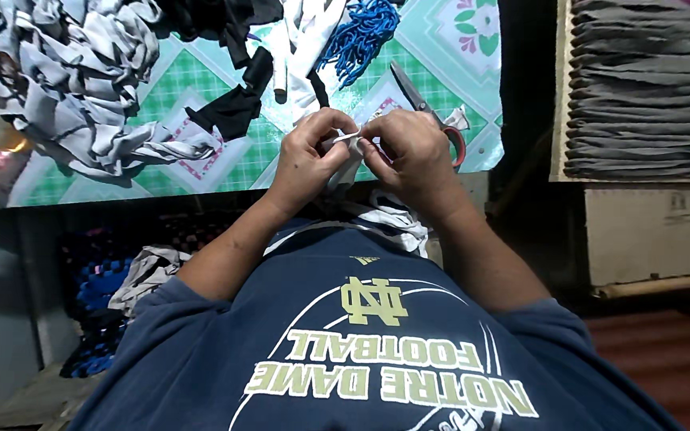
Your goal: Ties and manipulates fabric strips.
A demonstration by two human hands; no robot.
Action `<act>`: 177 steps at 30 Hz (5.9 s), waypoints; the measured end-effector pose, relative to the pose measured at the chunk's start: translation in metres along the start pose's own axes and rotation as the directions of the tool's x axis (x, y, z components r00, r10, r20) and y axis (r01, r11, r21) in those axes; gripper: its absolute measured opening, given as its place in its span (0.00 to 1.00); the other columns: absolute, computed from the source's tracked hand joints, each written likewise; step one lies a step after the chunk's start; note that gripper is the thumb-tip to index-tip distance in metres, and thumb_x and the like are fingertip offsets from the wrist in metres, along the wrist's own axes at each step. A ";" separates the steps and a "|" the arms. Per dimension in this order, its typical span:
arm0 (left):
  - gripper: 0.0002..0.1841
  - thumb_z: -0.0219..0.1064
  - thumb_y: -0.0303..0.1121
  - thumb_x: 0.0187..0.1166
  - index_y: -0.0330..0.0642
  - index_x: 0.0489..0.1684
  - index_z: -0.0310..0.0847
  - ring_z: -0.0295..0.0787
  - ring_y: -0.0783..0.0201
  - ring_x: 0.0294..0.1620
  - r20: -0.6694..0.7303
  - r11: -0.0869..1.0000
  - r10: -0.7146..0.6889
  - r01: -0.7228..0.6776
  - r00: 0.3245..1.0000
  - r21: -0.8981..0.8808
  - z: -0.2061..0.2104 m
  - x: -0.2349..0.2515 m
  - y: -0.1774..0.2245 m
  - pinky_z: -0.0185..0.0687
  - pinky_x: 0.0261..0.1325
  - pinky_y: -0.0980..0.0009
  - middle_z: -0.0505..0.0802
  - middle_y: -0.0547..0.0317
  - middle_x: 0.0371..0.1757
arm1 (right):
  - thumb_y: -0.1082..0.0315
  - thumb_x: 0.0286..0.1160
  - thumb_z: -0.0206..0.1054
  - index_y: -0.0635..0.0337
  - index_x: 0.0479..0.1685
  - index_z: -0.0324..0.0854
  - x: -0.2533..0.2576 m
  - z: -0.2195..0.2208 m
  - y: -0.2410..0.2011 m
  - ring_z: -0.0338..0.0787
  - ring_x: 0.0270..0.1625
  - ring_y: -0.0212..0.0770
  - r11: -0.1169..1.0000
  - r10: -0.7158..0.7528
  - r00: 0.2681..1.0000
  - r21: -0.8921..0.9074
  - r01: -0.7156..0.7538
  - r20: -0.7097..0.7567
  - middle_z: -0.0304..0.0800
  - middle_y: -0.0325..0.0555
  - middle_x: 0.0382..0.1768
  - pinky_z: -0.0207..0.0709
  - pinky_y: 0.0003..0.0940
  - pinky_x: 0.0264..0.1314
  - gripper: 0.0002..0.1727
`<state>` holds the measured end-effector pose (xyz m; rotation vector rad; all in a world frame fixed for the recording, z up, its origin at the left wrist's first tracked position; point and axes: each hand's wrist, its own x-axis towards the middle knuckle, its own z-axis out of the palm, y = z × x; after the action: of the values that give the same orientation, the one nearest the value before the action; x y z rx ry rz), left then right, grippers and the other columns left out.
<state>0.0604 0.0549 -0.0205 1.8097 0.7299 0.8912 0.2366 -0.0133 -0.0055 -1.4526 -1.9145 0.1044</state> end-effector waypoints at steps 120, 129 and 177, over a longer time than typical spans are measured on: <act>0.05 0.64 0.24 0.82 0.33 0.48 0.82 0.86 0.77 0.34 0.149 0.965 -0.032 0.069 0.988 -0.254 -0.015 -0.010 0.005 0.85 0.39 0.79 0.90 0.64 0.38 | 0.73 0.77 0.67 0.66 0.40 0.81 0.001 -0.005 -0.002 0.73 0.24 0.16 0.751 0.195 0.953 0.590 -0.296 0.231 0.81 0.33 0.27 0.69 0.11 0.28 0.03; 0.04 0.61 0.24 0.83 0.35 0.47 0.80 0.87 0.75 0.33 0.134 0.927 -0.118 0.158 0.984 -0.341 -0.016 -0.009 0.006 0.86 0.36 0.77 0.90 0.64 0.36 | 0.73 0.84 0.50 0.72 0.56 0.75 -0.002 -0.006 -0.001 0.78 0.36 0.20 0.815 0.173 0.964 0.520 -0.255 0.202 0.82 0.42 0.40 0.73 0.16 0.39 0.13; 0.04 0.60 0.24 0.84 0.42 0.46 0.80 0.85 0.77 0.28 0.176 0.803 -0.170 0.240 0.970 -0.546 -0.016 -0.012 0.008 0.80 0.25 0.81 0.90 0.67 0.35 | 0.72 0.82 0.64 0.64 0.47 0.88 -0.007 0.006 0.004 0.81 0.60 0.45 0.939 0.040 0.997 0.343 -0.013 -0.072 0.85 0.54 0.48 0.72 0.39 0.67 0.08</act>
<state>0.0411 0.0498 -0.0114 1.2135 0.5007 0.7453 0.2372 -0.0156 -0.0149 -1.2279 -1.7125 0.3703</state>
